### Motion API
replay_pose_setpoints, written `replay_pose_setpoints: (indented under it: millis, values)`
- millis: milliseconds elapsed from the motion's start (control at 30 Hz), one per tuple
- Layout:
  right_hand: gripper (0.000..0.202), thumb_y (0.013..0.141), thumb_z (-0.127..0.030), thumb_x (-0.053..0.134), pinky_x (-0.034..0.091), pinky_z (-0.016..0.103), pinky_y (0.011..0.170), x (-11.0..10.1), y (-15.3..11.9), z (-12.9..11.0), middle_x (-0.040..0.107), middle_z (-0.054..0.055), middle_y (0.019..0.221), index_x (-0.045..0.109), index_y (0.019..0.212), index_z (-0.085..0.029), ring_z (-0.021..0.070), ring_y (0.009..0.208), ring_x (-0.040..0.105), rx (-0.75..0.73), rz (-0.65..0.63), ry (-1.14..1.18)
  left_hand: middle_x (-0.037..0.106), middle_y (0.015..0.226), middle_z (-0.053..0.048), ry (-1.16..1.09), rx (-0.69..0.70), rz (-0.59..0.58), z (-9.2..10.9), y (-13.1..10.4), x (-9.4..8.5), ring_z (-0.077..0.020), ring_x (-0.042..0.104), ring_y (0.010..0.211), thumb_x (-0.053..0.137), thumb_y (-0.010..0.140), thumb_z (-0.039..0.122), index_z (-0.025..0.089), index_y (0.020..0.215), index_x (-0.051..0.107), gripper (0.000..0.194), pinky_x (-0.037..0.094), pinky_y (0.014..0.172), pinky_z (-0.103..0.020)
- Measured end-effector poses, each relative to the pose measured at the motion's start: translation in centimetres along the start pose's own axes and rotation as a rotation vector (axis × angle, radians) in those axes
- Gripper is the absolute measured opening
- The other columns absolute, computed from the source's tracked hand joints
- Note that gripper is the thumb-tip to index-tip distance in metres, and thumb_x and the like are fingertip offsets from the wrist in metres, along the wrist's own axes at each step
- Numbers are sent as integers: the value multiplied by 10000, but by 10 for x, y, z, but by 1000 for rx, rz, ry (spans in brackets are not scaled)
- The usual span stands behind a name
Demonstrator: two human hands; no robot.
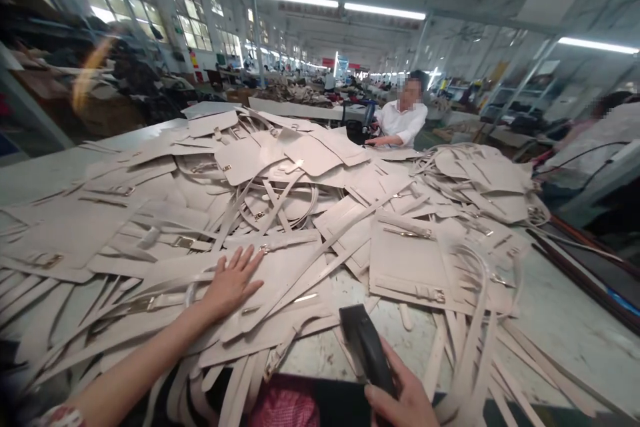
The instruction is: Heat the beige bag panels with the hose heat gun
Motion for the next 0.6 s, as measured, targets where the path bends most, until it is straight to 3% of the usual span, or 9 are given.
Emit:
replay_pose_setpoints:
  millis: [100, 233, 367, 500, 600]
  values:
    - [833, 644, -369, 624, 351, 152, 319, 27, 11, 0, 589, -25, 408, 263, 1356, -129, 111, 322, 501, 93, -284, 112, 170, 1459, -58, -5, 17, -6, 0, -3, 0, -320, 92, 1327, 420, 805, 473, 301, 1372, 207, 630, 99, 1010, -546]
    - [783, 649, -254, 584, 388, 151, 298, 56, 29, -10, 582, -42, 400, 261, 1358, -176, 119, 312, 508, 137, -387, 20, 155, 1462, -65, -15, 29, -7, 2, -1, 0, -311, 88, 1329, 424, 806, 471, 285, 1377, 194, 643, 102, 1021, -518]
    - [729, 645, -250, 597, 413, 182, 285, 71, 56, -35, 558, -73, 417, 328, 1321, -195, 128, 324, 503, 64, -267, -32, 147, 1462, -69, -31, 51, -32, 2, -6, -1, -310, 83, 1330, 438, 798, 464, 266, 1380, 192, 662, 106, 1024, -513]
    - [755, 704, -333, 602, 408, 200, 315, 48, 62, -59, 565, -69, 414, 242, 1350, -182, 137, 327, 509, -77, -23, -55, 137, 1462, -76, -40, 88, -46, -3, -29, -4, -302, 79, 1332, 454, 786, 446, 216, 1385, 184, 696, 112, 1030, -502]
    - [779, 709, -368, 605, 402, 212, 323, 35, 51, -60, 574, -59, 403, 212, 1359, -195, 150, 326, 512, -86, 17, -115, 137, 1461, -60, -49, 123, -49, -10, -51, -4, -285, 81, 1334, 456, 779, 456, 210, 1388, 176, 714, 110, 1042, -475]
Point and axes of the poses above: each hand's wrist, its own y-axis towards the middle knuckle, its own x-axis out of the palm, z = x × y, the point moved 9 cm from there along y, towards the middle knuckle
